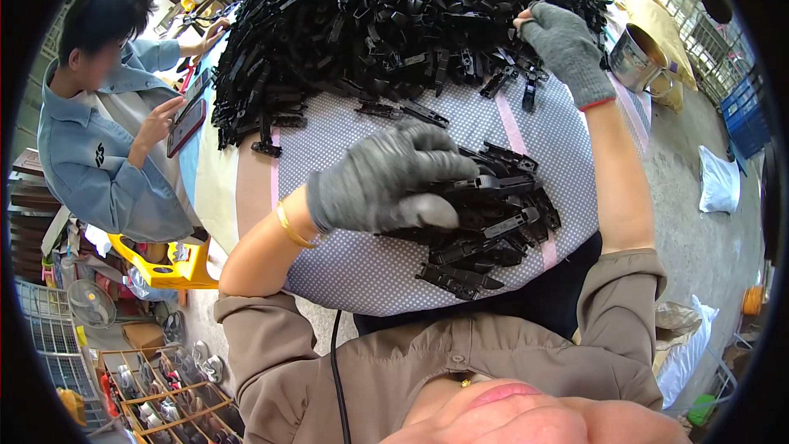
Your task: Inspecting and sorting small black plastic components at a factory workstation.
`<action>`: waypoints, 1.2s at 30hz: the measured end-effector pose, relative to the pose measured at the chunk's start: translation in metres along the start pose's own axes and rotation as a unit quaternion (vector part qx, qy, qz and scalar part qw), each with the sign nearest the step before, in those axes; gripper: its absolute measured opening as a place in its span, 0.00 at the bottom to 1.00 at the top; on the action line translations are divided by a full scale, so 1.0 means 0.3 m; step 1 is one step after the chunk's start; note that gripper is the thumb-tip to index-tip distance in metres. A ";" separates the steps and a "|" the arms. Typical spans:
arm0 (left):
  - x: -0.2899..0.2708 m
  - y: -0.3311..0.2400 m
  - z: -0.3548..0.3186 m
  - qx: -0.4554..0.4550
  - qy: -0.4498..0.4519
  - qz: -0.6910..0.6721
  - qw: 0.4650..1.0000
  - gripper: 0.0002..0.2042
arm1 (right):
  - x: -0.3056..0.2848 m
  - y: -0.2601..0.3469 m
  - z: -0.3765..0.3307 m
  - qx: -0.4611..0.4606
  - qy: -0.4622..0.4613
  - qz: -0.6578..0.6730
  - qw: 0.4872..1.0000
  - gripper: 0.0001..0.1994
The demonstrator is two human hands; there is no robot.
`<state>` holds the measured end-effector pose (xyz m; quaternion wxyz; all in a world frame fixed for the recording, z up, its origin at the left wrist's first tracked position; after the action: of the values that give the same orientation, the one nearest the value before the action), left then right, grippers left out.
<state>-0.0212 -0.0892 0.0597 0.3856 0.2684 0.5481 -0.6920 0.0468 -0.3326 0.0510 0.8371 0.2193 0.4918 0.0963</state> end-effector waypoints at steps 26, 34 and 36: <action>-0.094 0.384 -0.083 -0.234 -0.255 -0.409 0.844 0.15 | 0.040 0.101 -0.046 -0.013 -0.028 -0.035 0.999 0.13; 0.005 0.311 -0.061 -0.264 -0.158 -0.412 0.858 0.18 | 0.226 0.261 -0.201 0.135 0.225 0.515 0.816 0.10; -0.002 0.320 -0.074 -0.292 -0.198 -0.346 0.869 0.18 | 0.236 0.260 -0.206 0.143 0.243 0.533 0.798 0.11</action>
<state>0.0575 -0.0774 0.0015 0.2827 -0.2062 0.6948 -0.6283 0.0330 -0.2200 0.0057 0.4654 0.5336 0.4924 0.5062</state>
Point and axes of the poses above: each hand's wrist, its own z-axis towards the middle knuckle, its own x-axis out of the palm, y = z × x, the point moved 9 cm from there along z, towards the middle knuckle, and after that the axes turned 1 degree about y, right-handed, at the moved point
